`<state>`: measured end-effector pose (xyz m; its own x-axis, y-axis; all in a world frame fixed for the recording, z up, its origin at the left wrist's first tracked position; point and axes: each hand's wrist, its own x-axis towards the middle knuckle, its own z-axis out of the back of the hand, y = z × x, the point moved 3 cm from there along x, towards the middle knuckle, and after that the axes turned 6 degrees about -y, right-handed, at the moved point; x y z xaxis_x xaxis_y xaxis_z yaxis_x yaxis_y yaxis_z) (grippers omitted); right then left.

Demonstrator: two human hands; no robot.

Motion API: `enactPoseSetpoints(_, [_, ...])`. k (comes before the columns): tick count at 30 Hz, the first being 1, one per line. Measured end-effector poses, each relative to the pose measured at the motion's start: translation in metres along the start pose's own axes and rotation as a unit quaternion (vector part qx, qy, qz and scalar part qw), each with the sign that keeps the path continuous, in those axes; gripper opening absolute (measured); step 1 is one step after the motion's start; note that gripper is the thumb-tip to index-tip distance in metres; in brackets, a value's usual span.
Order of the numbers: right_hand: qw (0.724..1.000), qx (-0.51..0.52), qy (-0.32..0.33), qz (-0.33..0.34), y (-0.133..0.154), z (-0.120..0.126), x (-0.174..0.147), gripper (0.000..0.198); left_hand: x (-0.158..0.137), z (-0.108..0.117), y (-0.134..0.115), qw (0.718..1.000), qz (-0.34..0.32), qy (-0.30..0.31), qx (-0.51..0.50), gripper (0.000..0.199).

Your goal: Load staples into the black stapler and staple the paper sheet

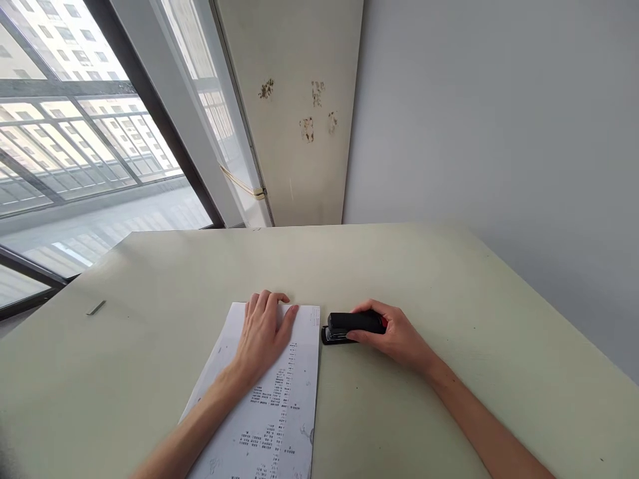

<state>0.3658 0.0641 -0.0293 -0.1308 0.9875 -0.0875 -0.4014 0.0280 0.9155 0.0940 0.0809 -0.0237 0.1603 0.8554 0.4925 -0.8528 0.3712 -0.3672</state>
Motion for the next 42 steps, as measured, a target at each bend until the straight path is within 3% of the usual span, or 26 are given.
enactPoseSetpoints(15, [0.999,-0.042,-0.015,0.026,0.001,-0.001,-0.005,0.042,-0.018,-0.016,-0.028,0.998,0.035,0.034,0.028,0.010])
enactPoseSetpoints(42, [0.996,-0.049,-0.060,0.045,-0.007,0.001,-0.002,0.048,-0.022,-0.015,-0.028,0.998,0.047,0.039,0.009,0.013])
